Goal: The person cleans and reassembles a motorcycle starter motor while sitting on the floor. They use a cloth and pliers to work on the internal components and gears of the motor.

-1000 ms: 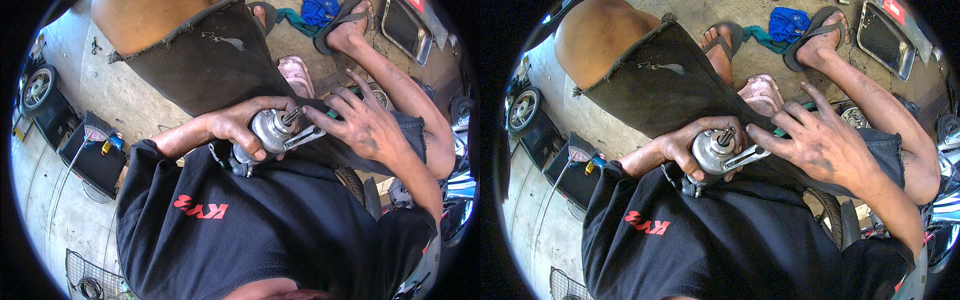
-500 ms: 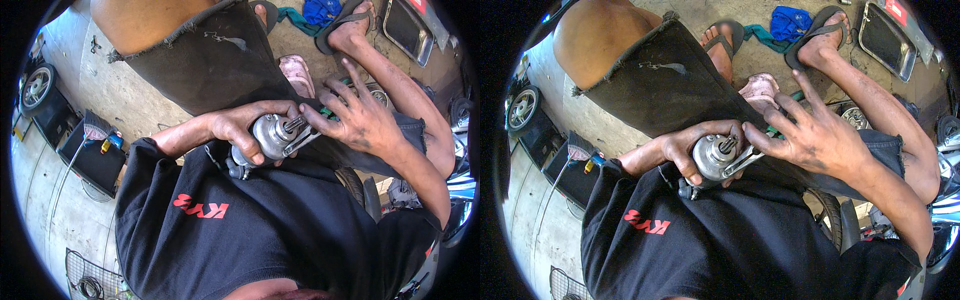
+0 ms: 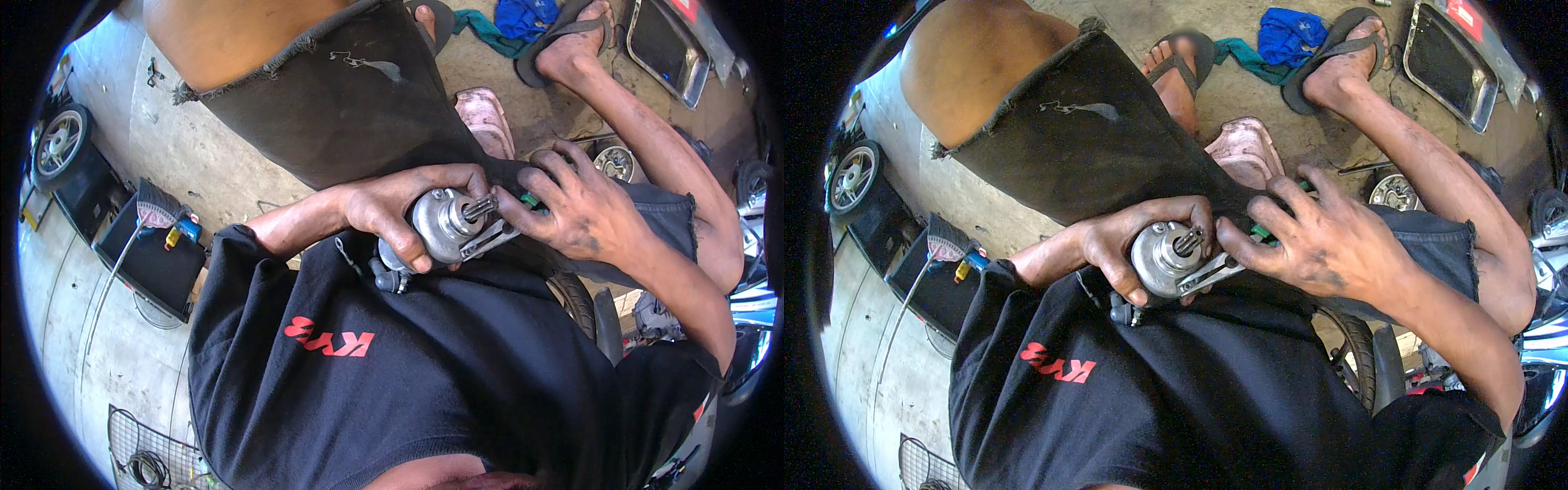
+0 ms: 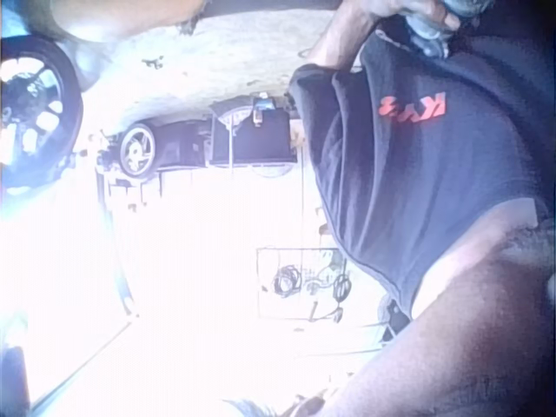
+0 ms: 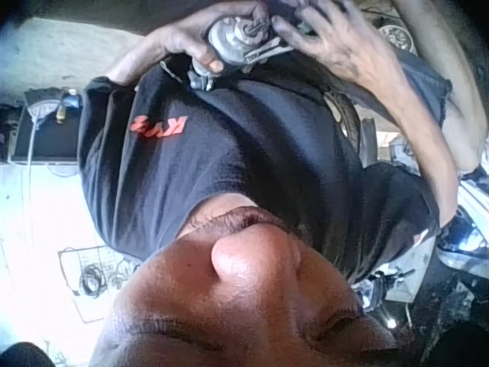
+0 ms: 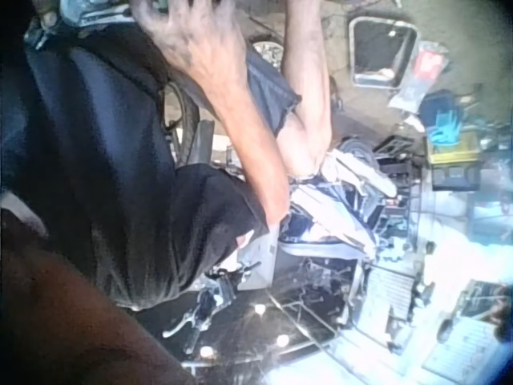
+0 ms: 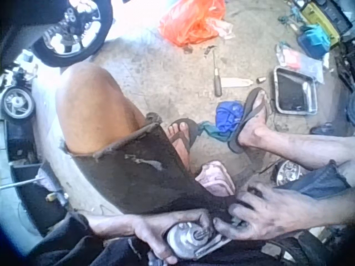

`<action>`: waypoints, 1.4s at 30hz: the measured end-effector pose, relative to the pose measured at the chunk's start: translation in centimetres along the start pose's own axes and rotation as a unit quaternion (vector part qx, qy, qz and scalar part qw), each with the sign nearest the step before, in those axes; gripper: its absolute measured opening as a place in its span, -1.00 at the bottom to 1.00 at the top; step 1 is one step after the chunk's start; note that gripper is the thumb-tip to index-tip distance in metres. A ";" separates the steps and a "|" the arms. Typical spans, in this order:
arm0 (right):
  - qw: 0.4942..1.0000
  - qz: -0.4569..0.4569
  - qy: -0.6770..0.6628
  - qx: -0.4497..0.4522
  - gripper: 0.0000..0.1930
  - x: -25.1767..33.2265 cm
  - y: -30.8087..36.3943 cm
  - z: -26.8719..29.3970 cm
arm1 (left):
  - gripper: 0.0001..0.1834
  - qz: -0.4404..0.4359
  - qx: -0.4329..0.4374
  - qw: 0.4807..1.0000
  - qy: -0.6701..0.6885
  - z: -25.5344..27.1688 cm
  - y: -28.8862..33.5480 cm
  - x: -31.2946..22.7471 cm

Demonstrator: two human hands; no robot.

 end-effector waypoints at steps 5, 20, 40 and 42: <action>0.997 -0.027 -0.047 0.052 -0.55 0.7 1.1 -0.2 | -0.20 -0.040 -0.028 0.995 -0.089 0.5 -0.2 0.1; 0.936 -0.245 -0.250 0.039 -0.44 4.1 3.4 -0.6 | -0.28 -0.210 -0.108 0.922 -0.308 0.3 -0.2 -0.4; 0.954 -0.257 -0.149 0.032 -0.38 1.1 2.6 2.2 | -0.30 -0.180 -0.100 0.952 -0.226 0.1 0.3 -0.8; 0.967 -0.226 -0.113 0.043 -0.42 0.7 2.4 1.3 | -0.28 -0.176 -0.089 0.956 -0.215 0.2 0.3 -0.7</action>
Point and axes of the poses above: each hand's wrist, its own y-axis away from the middle knuckle, its own z-axis out of the back of the hand, x = y × z, the point moved 3 cm from there along -y, towards the middle knuckle, and after that the axes turned 5 degrees about y, right-handed, at the moved point
